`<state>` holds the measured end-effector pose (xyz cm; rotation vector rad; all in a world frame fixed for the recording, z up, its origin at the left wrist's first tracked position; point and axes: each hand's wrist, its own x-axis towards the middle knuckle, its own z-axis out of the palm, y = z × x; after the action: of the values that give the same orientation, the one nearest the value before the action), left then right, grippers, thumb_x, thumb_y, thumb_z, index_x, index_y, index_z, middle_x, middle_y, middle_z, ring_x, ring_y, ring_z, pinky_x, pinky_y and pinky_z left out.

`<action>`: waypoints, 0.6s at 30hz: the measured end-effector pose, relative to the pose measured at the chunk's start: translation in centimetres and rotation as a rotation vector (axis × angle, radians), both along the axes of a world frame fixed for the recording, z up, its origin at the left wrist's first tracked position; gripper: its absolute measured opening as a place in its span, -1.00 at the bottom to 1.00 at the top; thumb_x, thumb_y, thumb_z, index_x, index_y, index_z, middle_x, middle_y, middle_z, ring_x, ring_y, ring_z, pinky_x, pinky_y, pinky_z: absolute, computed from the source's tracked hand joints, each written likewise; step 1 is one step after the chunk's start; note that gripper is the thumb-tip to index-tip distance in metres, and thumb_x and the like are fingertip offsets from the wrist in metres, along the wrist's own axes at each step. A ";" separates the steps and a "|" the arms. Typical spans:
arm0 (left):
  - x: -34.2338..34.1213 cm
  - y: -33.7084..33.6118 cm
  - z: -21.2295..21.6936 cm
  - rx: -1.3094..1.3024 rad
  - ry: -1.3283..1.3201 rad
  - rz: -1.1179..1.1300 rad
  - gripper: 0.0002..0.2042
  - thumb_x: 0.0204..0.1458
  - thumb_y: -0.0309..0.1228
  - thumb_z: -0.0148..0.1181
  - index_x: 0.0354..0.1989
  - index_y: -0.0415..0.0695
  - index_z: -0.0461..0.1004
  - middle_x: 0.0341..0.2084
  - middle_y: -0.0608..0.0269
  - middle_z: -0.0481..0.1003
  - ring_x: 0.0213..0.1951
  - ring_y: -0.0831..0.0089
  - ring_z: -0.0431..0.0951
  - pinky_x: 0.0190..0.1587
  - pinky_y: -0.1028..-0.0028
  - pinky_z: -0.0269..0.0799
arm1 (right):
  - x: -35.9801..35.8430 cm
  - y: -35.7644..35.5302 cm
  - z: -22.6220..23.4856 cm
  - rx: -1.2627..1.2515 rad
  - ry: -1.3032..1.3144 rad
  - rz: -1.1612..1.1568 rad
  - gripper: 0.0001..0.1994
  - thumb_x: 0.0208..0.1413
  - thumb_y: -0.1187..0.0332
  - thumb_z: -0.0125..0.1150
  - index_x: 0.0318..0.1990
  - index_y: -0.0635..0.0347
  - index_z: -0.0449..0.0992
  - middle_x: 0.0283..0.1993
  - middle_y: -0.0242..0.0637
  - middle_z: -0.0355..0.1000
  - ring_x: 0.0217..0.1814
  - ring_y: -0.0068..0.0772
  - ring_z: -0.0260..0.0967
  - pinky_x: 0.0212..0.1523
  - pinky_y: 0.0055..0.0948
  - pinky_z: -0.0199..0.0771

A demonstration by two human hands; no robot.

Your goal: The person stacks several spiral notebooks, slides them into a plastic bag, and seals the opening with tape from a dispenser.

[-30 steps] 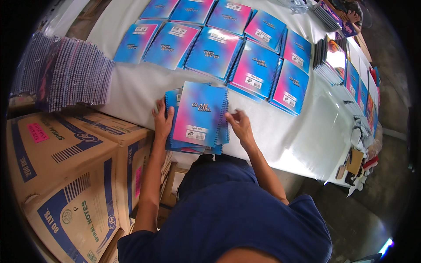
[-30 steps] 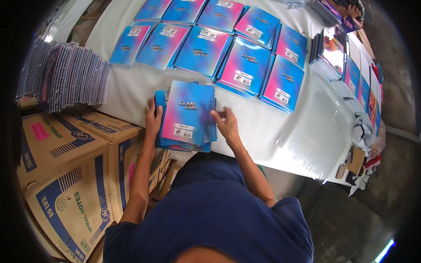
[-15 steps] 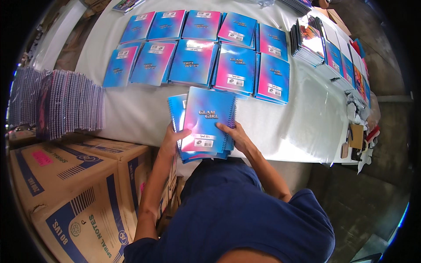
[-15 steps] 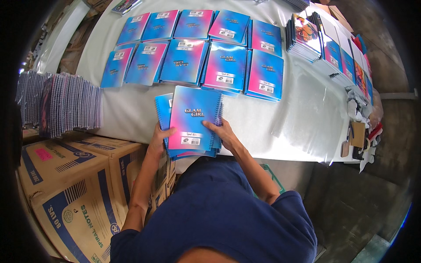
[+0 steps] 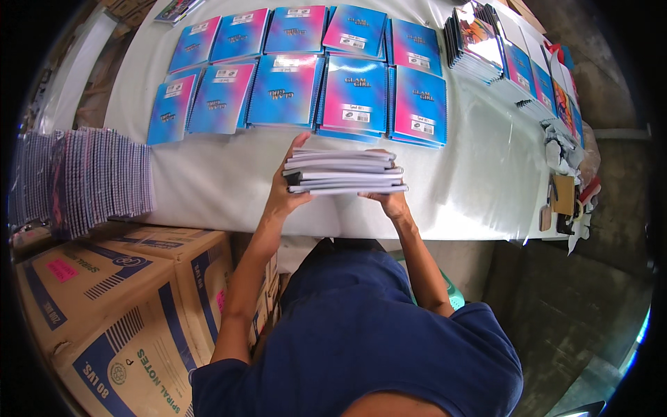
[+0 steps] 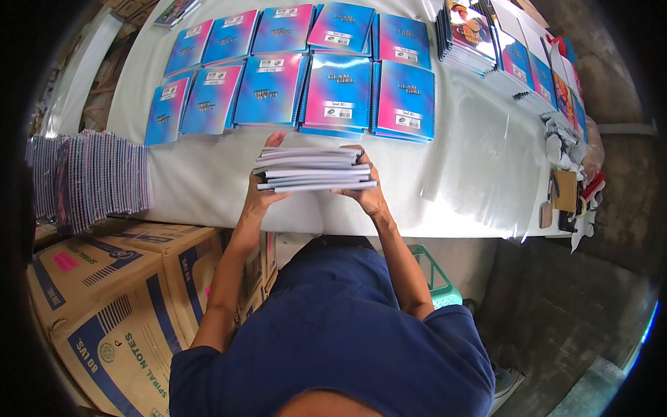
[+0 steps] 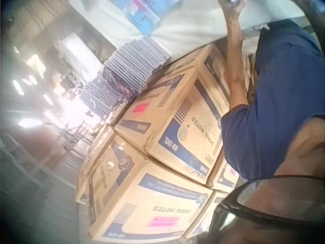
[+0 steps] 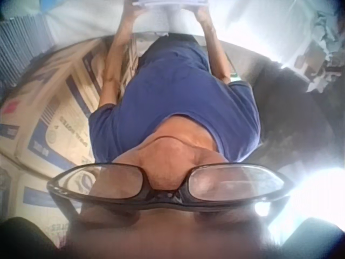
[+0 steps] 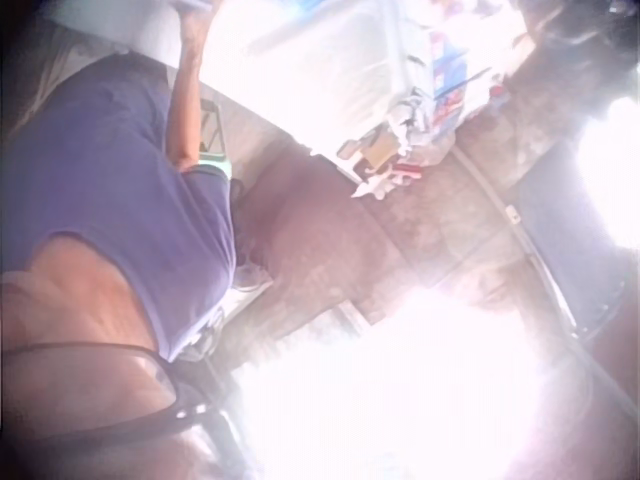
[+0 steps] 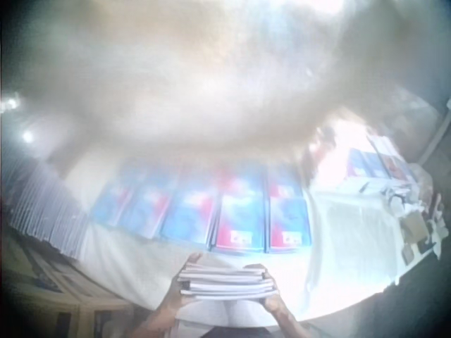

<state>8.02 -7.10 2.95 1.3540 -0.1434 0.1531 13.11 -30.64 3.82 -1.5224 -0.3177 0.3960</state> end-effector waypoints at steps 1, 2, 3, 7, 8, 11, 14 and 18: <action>0.4 -0.7 0.3 -0.032 -0.032 0.025 -0.01 -0.41 -0.45 0.38 0.34 -0.22 0.01 0.27 0.15 0.15 0.27 0.38 0.17 0.31 0.37 -0.01 | 0.3 0.0 0.2 0.015 0.015 -0.020 -0.26 -0.43 0.41 0.58 0.05 0.15 0.35 -0.07 -0.38 0.36 -0.02 -0.44 0.30 0.03 -0.47 0.33; 0.6 -1.0 0.3 -0.064 -0.064 0.050 -0.01 -0.42 -0.47 0.37 0.34 -0.21 0.02 0.26 0.15 0.16 0.26 0.40 0.19 0.30 0.38 0.00 | 0.6 0.1 0.4 0.030 0.031 -0.040 -0.26 -0.43 0.42 0.58 0.05 0.15 0.35 -0.07 -0.38 0.36 -0.03 -0.45 0.30 0.02 -0.47 0.33; 0.7 -0.7 0.0 0.055 -0.118 0.047 0.02 -0.43 -0.44 0.41 0.36 -0.18 0.00 0.31 0.12 0.08 0.33 0.32 0.08 0.32 0.35 -0.06 | 1.3 -0.2 0.8 -0.027 -0.037 0.013 -0.21 -0.45 0.42 0.59 0.09 0.12 0.32 0.00 -0.35 0.33 0.03 -0.43 0.27 0.06 -0.44 0.32; 0.2 1.0 -1.2 -0.035 -0.008 0.076 0.14 -0.43 -0.33 0.52 0.39 -0.14 -0.13 0.39 0.07 -0.15 0.42 0.20 -0.23 0.37 0.27 -0.21 | 1.8 -1.1 0.2 0.066 -0.070 0.053 -0.08 -0.48 0.36 0.62 0.17 0.11 0.21 0.10 -0.30 0.24 0.15 -0.34 0.21 0.15 -0.36 0.27; 0.5 0.4 -1.6 0.025 -0.003 0.075 0.16 -0.44 -0.32 0.52 0.40 -0.13 -0.16 0.38 0.05 -0.12 0.41 0.19 -0.21 0.37 0.27 -0.21 | 1.8 -1.0 -0.5 0.040 -0.074 0.037 -0.08 -0.47 0.34 0.62 0.17 0.11 0.21 0.10 -0.29 0.24 0.15 -0.33 0.21 0.16 -0.35 0.26; 1.2 -1.5 -2.1 0.151 0.000 0.145 0.16 -0.41 -0.39 0.53 0.40 -0.15 -0.20 0.33 0.04 0.02 0.35 0.25 0.01 0.32 0.32 -0.05 | 1.3 -0.1 -1.1 -0.058 0.047 -0.018 -0.10 -0.39 0.27 0.62 0.19 0.15 0.21 0.10 -0.27 0.24 0.18 -0.28 0.18 0.21 -0.29 0.20; 0.8 -1.6 -2.4 -0.178 0.342 0.055 0.08 -0.34 -0.49 0.50 0.38 -0.19 -0.13 0.27 0.09 0.14 0.24 0.37 0.20 0.22 0.40 0.17 | 3.1 -1.4 -3.0 -0.242 0.024 0.160 -0.14 -0.33 0.26 0.59 0.19 0.17 0.20 0.09 -0.25 0.26 0.15 -0.30 0.20 0.18 -0.27 0.23; -0.2 1.4 -1.1 0.152 0.371 -0.007 -0.22 -0.27 -0.51 0.49 0.22 -0.27 0.25 -0.01 0.11 0.48 0.03 0.41 0.43 0.12 0.45 0.29 | 3.8 -2.1 -2.6 -0.236 0.034 0.189 -0.15 -0.28 0.28 0.57 0.20 0.19 0.18 0.07 -0.24 0.32 0.10 -0.33 0.26 0.12 -0.29 0.30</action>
<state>7.81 -5.73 1.84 1.5094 0.1551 -0.1177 16.93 -32.77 1.25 -1.7199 -0.4011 0.6254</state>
